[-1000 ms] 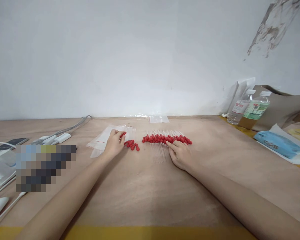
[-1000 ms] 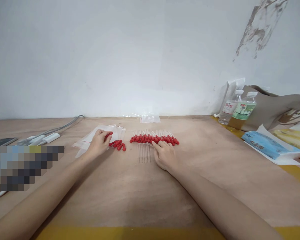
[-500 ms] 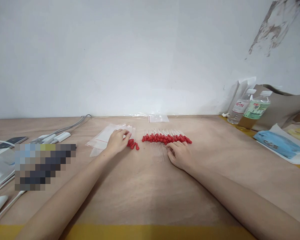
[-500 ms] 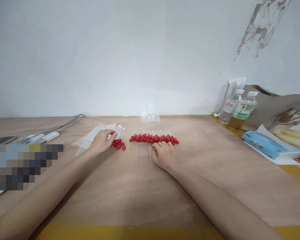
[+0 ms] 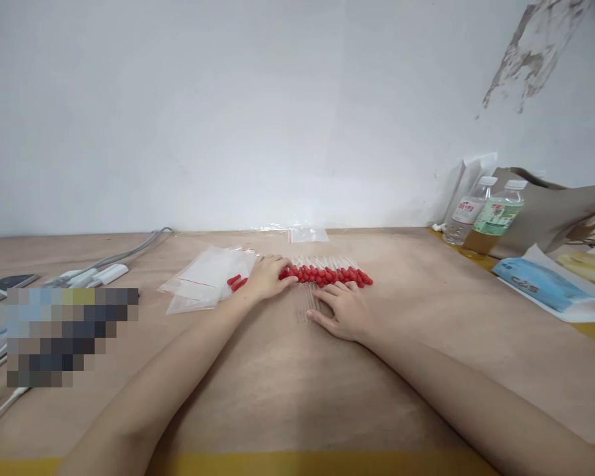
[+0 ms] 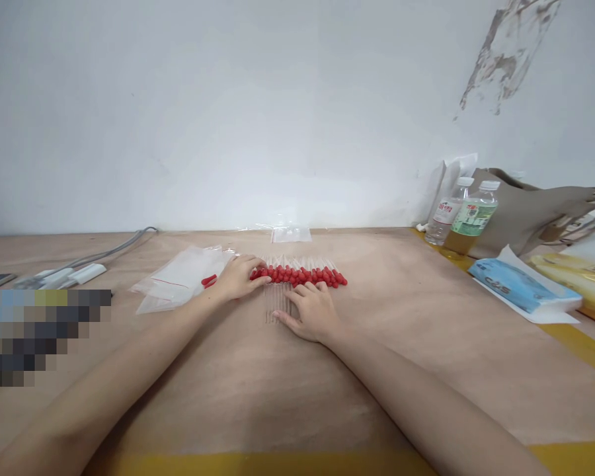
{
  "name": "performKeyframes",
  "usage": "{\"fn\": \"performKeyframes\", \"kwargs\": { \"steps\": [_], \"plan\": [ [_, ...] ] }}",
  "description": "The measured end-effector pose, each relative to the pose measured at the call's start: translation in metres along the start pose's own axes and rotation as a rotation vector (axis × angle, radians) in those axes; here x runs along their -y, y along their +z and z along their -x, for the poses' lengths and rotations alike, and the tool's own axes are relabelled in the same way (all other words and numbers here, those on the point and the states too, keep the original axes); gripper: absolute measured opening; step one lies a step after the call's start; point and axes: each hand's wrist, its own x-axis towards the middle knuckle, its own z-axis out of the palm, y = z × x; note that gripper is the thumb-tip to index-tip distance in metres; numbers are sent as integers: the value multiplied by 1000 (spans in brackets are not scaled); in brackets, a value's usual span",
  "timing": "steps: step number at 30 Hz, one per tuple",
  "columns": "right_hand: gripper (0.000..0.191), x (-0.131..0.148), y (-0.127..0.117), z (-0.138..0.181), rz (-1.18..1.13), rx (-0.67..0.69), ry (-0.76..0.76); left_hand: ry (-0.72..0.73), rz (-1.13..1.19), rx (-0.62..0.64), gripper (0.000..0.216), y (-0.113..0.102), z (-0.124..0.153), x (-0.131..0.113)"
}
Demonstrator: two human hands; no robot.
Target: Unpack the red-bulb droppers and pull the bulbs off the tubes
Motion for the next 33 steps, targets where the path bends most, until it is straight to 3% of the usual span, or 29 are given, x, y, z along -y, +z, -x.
{"fn": "performKeyframes", "kwargs": {
  "steps": [3,6,11,16,19,22,30,33],
  "plan": [
    [44,0,-1,0,-6,12,-10,25,13,-72,23,6,1,0],
    [43,-1,-1,0,-21,14,-12,6,43,-225,23,8,6,-1],
    [38,-4,4,0,-54,-76,29,-21,59,-427,18,-2,34,-9],
    [53,-9,9,0,-99,-282,130,14,121,-382,16,-15,74,-21],
    [56,-10,9,0,-95,-237,9,50,202,-362,16,-15,85,-26],
    [43,-8,8,0,-89,-176,-122,93,257,-307,16,-14,85,-29],
    [23,-5,8,-1,-108,-130,-242,195,283,-250,15,-11,80,-31],
    [20,-4,10,-1,-121,-161,-255,185,227,-210,25,-12,78,-35]
  ]
}}
